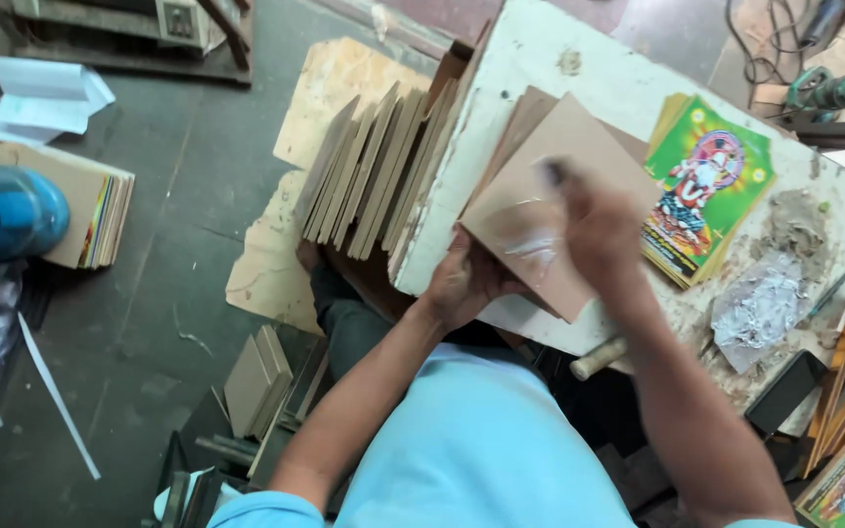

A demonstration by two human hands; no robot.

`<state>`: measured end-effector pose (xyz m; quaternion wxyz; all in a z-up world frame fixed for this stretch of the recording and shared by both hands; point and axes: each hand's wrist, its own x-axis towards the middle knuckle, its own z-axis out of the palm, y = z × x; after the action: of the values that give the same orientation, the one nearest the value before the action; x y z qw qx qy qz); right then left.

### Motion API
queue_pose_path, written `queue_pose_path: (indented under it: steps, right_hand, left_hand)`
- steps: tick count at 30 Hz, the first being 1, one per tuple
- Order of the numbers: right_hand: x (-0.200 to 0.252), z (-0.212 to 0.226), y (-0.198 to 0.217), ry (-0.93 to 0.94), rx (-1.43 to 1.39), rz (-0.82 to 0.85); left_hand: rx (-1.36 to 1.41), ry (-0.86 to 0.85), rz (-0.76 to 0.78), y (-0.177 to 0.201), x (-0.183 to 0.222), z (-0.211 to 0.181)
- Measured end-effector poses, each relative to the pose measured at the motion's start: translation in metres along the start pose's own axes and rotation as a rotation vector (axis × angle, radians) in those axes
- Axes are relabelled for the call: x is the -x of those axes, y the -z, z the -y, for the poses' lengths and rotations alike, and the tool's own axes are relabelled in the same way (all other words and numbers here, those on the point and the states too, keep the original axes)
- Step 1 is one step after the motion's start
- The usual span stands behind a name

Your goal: The person applies paste onto a board, spreads it with a small block, then lays a printed poster over the glued board and smooths it down, stacking finished boards on the workbench. They repeat the process for several boards, at one point squeezing more paste from a green bottle onto a board.

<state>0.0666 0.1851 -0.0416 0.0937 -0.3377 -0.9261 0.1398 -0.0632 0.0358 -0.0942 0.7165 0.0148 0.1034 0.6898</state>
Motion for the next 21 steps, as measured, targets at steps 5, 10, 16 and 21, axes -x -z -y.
queue_pose_path:
  steps: [5,10,16,21]
  right_hand:
    - [-0.027,0.080,0.039,-0.182,-0.183,0.029]
    - [-0.030,0.117,0.059,0.362,-0.291,-0.067]
    - [-0.034,0.092,0.043,0.012,-0.133,0.065]
    - [-0.047,0.052,0.046,0.058,-0.216,0.023]
  left_hand:
    - [0.004,0.061,-0.064,0.012,-0.003,-0.002]
    - [0.044,0.027,-0.034,0.039,-0.002,0.018]
    - [0.016,0.035,0.051,0.016,0.003,0.005]
    - [-0.042,0.024,-0.020,0.006,-0.001,0.000]
